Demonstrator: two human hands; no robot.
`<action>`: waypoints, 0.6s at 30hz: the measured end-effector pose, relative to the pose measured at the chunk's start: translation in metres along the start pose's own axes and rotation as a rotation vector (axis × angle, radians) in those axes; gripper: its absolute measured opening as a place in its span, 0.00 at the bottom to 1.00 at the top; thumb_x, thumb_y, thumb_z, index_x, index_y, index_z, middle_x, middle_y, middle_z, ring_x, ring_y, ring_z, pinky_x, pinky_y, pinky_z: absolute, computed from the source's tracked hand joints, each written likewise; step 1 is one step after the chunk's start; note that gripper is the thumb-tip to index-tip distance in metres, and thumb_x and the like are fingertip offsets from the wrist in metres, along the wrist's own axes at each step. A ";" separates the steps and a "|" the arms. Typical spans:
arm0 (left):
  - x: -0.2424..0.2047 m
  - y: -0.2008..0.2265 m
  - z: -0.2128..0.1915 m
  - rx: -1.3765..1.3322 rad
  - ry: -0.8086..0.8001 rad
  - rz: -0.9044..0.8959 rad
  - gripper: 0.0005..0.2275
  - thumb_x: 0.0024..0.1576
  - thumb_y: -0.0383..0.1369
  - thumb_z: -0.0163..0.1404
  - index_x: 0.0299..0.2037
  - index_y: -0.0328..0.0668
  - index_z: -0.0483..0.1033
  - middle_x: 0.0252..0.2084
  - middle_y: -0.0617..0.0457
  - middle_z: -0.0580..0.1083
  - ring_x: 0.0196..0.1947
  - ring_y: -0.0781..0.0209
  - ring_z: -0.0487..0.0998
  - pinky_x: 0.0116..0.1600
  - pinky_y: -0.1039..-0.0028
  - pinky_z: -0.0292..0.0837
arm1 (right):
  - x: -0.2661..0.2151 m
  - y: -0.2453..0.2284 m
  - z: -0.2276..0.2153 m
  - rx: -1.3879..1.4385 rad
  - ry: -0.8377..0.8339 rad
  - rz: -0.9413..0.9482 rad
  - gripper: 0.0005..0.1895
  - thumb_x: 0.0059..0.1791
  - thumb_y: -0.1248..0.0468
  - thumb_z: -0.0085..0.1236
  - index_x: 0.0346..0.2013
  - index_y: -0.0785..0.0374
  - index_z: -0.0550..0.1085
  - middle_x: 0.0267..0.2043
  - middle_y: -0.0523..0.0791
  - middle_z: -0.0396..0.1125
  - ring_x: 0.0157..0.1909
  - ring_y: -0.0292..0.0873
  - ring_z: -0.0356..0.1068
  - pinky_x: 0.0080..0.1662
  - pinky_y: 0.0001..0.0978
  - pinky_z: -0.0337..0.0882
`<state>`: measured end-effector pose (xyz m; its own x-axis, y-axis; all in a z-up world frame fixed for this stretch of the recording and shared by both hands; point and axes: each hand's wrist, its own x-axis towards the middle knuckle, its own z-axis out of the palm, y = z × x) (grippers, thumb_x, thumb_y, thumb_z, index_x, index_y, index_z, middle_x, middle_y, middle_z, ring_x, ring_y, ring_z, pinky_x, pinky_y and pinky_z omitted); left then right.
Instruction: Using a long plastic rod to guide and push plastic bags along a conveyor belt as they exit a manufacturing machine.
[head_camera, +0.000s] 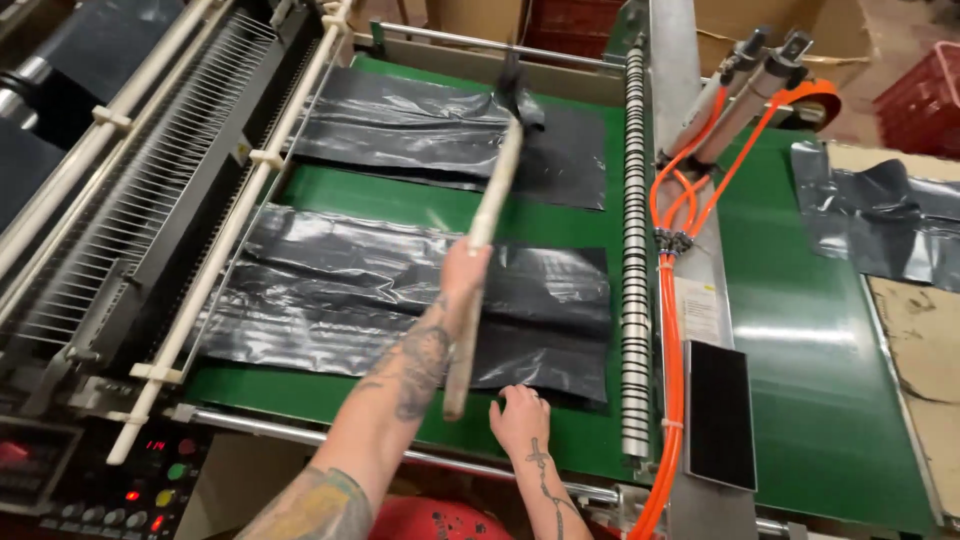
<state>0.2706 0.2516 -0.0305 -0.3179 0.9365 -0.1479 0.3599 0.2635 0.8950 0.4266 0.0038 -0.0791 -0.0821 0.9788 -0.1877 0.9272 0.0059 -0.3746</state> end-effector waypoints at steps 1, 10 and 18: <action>-0.009 0.014 0.002 -0.002 -0.002 0.003 0.17 0.53 0.44 0.53 0.48 0.46 0.80 0.42 0.49 0.81 0.42 0.50 0.82 0.46 0.61 0.73 | 0.000 -0.002 -0.004 -0.001 0.003 0.002 0.15 0.52 0.52 0.53 0.46 0.57 0.78 0.46 0.43 0.73 0.54 0.48 0.69 0.59 0.51 0.65; -0.085 -0.022 -0.123 0.020 -0.176 0.129 0.18 0.53 0.44 0.51 0.48 0.45 0.79 0.38 0.55 0.80 0.37 0.64 0.78 0.45 0.70 0.70 | -0.002 -0.005 0.004 0.058 0.290 -0.190 0.21 0.48 0.49 0.59 0.50 0.56 0.77 0.56 0.43 0.69 0.60 0.49 0.66 0.56 0.54 0.66; -0.188 -0.155 -0.290 0.677 0.186 0.304 0.27 0.60 0.42 0.50 0.68 0.38 0.64 0.45 0.43 0.77 0.33 0.39 0.78 0.32 0.54 0.69 | 0.009 -0.005 0.015 -0.096 -0.106 -0.001 0.29 0.49 0.46 0.55 0.61 0.55 0.69 0.68 0.44 0.62 0.70 0.47 0.59 0.68 0.52 0.59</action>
<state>0.0201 -0.0325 -0.0194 -0.2397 0.9519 0.1907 0.8953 0.1408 0.4226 0.4158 0.0100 -0.0927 -0.1168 0.9518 -0.2838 0.9574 0.0319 -0.2870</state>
